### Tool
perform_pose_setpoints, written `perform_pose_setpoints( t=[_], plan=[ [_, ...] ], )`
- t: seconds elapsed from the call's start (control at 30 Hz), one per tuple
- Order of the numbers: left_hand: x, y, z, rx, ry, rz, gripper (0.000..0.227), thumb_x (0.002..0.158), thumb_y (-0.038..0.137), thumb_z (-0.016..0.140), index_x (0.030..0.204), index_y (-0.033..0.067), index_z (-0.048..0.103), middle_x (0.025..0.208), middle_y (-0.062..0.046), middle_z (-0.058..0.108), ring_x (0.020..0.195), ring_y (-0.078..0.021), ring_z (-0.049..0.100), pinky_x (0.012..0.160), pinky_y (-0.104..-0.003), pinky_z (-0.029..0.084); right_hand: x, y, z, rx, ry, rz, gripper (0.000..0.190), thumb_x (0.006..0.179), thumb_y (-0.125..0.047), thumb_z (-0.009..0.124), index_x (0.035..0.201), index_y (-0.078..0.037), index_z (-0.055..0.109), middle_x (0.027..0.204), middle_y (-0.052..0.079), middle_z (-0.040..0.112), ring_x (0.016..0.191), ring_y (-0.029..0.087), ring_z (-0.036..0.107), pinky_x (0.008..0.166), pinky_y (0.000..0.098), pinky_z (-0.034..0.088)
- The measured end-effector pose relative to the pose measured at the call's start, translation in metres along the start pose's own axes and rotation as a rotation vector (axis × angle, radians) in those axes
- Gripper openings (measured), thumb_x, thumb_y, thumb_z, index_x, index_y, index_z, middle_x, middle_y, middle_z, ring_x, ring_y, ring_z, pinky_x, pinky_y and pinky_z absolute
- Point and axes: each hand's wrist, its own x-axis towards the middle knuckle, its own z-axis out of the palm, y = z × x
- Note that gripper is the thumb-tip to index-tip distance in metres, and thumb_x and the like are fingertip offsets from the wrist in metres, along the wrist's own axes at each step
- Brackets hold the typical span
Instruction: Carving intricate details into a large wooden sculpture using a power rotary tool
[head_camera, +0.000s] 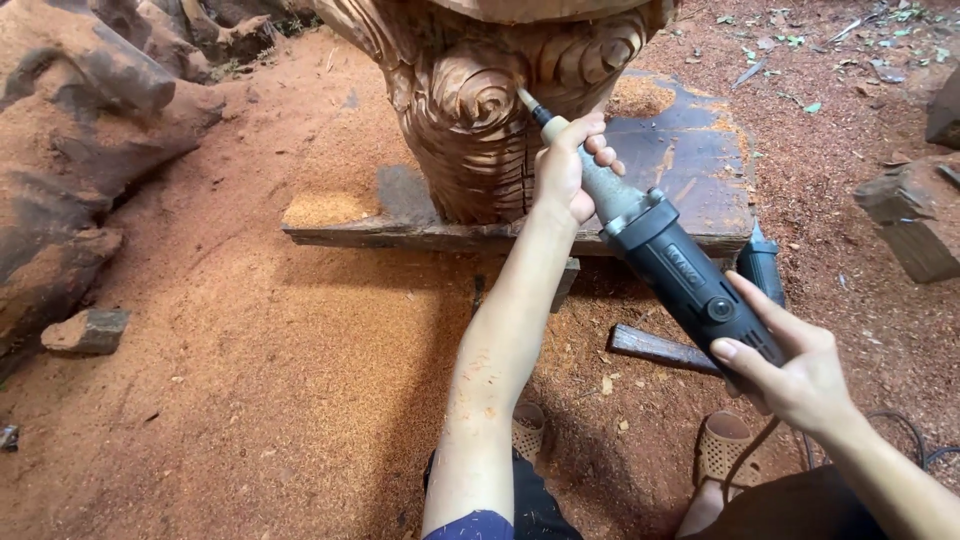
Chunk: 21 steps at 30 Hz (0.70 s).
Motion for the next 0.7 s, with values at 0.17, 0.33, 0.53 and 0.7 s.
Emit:
perform_pose_setpoints(
  t=[0.17, 0.33, 0.53, 0.7],
  plan=[
    [-0.004, 0.001, -0.004, 0.023, 0.045, -0.006, 0.012, 0.077, 0.003, 0.071, 0.079, 0.0062, 0.06, 0.053, 0.002, 0.047, 0.042, -0.01, 0.047, 0.039, -0.031, 0.047, -0.001, 0.022, 0.005, -0.129, 0.019, -0.089, 0.082, 0.074, -0.018, 0.078, 0.153, -0.015, 0.056, 0.121, 0.005, 0.069, 0.095, 0.011, 0.057, 0.092, 0.0235, 0.045],
    [-0.004, 0.0, -0.013, 0.038, 0.051, -0.021, 0.011, 0.075, 0.003, 0.07, 0.08, 0.0059, 0.061, 0.053, 0.001, 0.045, 0.043, -0.0102, 0.046, 0.04, -0.032, 0.045, -0.01, 0.026, 0.014, -0.112, 0.032, -0.047, 0.081, 0.075, -0.02, 0.079, 0.153, -0.018, 0.059, 0.09, 0.004, 0.067, 0.059, 0.013, 0.054, 0.057, 0.0254, 0.049],
    [-0.003, 0.0, -0.022, 0.059, 0.04, -0.039, 0.011, 0.075, 0.004, 0.07, 0.078, 0.0073, 0.061, 0.053, 0.002, 0.047, 0.043, -0.0095, 0.046, 0.041, -0.032, 0.045, -0.022, 0.005, 0.025, -0.078, 0.019, -0.018, 0.081, 0.075, -0.018, 0.078, 0.153, -0.018, 0.056, 0.094, 0.006, 0.065, 0.066, 0.014, 0.053, 0.06, 0.0275, 0.046],
    [-0.006, 0.002, -0.026, 0.057, 0.055, -0.053, 0.012, 0.075, 0.003, 0.07, 0.085, 0.0042, 0.063, 0.053, 0.002, 0.046, 0.043, -0.0096, 0.045, 0.04, -0.031, 0.045, -0.03, -0.008, 0.035, 0.071, -0.012, 0.049, 0.081, 0.076, -0.012, 0.075, 0.153, -0.02, 0.053, 0.062, 0.014, 0.06, 0.027, 0.023, 0.049, 0.024, 0.0339, 0.045]
  ],
)
